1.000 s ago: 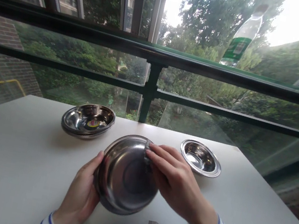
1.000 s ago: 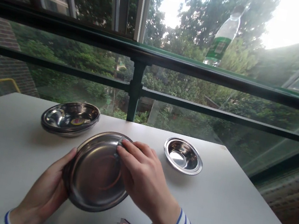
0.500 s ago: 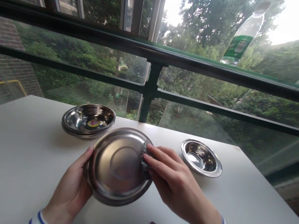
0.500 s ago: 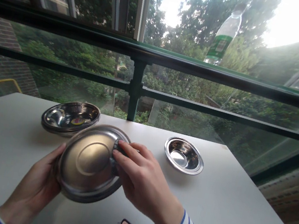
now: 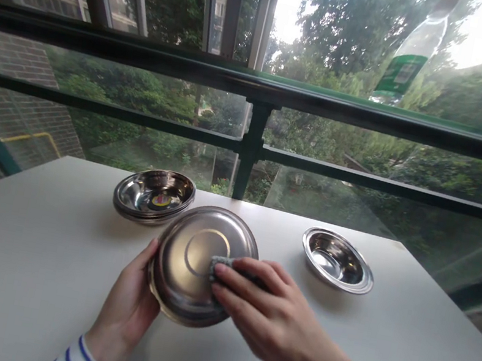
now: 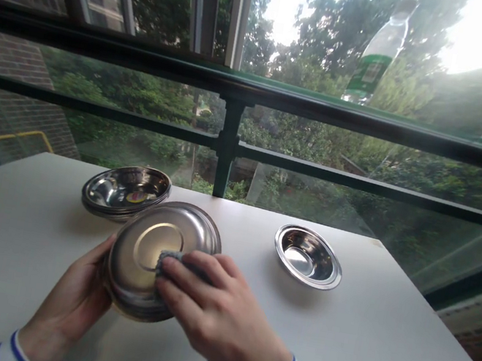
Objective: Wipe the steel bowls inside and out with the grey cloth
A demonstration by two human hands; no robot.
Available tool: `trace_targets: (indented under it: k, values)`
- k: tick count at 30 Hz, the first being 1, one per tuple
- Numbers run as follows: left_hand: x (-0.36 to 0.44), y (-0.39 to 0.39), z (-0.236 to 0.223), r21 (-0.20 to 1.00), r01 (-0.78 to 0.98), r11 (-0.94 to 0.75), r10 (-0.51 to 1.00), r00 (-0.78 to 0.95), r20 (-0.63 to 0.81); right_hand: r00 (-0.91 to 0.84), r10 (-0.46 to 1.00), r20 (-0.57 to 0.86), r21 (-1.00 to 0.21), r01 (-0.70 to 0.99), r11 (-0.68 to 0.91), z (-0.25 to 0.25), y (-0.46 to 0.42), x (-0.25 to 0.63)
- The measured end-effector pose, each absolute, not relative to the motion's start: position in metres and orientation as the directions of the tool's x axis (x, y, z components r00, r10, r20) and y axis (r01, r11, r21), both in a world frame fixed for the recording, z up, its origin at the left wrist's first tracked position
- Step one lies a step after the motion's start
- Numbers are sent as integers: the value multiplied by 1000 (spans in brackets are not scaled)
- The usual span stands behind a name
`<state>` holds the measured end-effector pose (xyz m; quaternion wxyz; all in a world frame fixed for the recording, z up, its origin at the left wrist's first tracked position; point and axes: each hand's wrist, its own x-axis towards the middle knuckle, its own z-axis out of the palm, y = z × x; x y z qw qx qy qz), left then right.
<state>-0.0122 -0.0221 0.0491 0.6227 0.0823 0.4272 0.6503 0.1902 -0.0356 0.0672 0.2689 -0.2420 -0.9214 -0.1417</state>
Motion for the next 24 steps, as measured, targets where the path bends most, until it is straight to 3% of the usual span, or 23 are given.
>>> trace_targets:
  k: [4, 9, 14, 24]
  values:
    - [-10, -22, 50, 641, -758, 121, 878, -220, -425, -697, 382, 607, 145, 570, 809, 69, -33, 193]
    - [-10, -23, 51, 624, -767, 148, 876, -191, -443, -781, 265, 565, 234, 460, 856, 71, -42, 180]
    - [-9, -22, 49, 620, -777, 107, 866, -234, -442, -763, 294, 576, 258, 511, 820, 73, -39, 185]
    - [-1, -30, 43, 580, -797, 172, 881, -139, -453, -762, 240, 601, 337, 514, 789, 62, -59, 151]
